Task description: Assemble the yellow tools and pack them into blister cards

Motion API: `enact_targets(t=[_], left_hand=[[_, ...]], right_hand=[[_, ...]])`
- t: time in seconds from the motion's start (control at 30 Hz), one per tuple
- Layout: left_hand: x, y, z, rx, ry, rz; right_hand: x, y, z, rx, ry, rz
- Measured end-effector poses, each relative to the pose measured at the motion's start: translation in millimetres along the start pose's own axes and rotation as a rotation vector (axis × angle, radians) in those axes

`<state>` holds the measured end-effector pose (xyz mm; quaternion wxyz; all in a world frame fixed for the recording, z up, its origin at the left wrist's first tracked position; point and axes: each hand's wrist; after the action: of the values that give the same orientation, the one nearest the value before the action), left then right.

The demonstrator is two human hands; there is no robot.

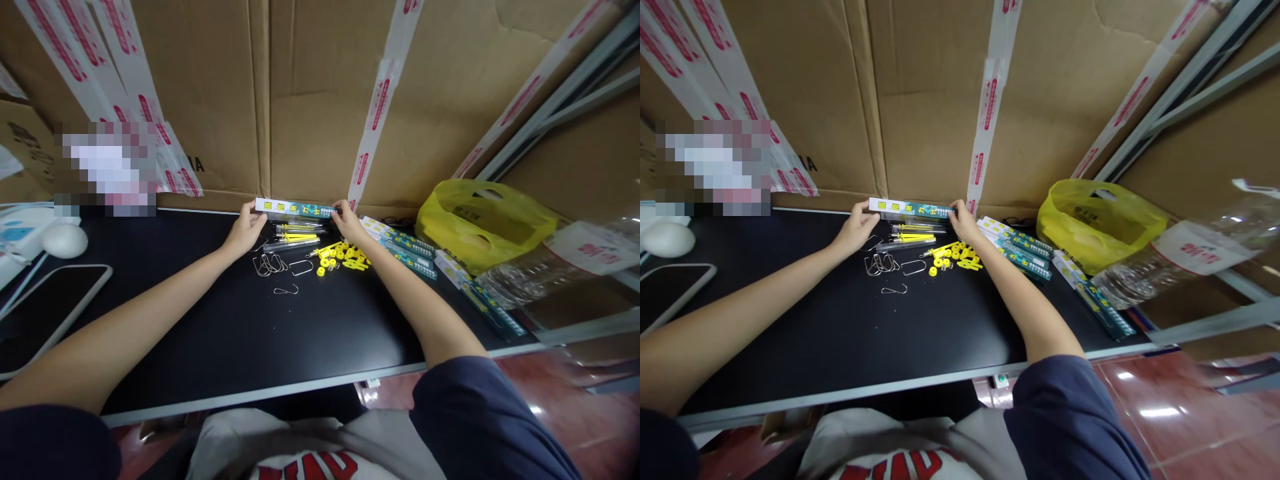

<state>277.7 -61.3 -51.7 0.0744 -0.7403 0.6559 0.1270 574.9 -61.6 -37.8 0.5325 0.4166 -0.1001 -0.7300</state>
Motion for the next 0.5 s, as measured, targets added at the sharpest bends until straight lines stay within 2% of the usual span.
enact_targets(t=[0.1,0.33,0.5], left_hand=[[-0.5,-0.9,3.2,0.000,0.019,0.018],[-10.9,-0.6,17.3,-0.085,-0.036,0.059],[-12.9,-1.2,19.8,-0.169,-0.121,0.080]], right_hand=[[-0.1,-0.2,1.5,0.008,0.005,0.023],[-2.7,-2.2,0.6,0.012,0.014,0.083],[-3.7,-6.0,0.2,0.039,0.004,0.098]])
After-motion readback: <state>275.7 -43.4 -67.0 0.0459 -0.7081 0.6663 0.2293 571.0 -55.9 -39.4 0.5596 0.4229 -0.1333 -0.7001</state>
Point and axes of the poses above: each hand's wrist, its own x-axis away from the middle knuckle, its own y-axis out of the back of the hand, z = x × y, and after that the axes turned 8 degrees about -z, right-handed
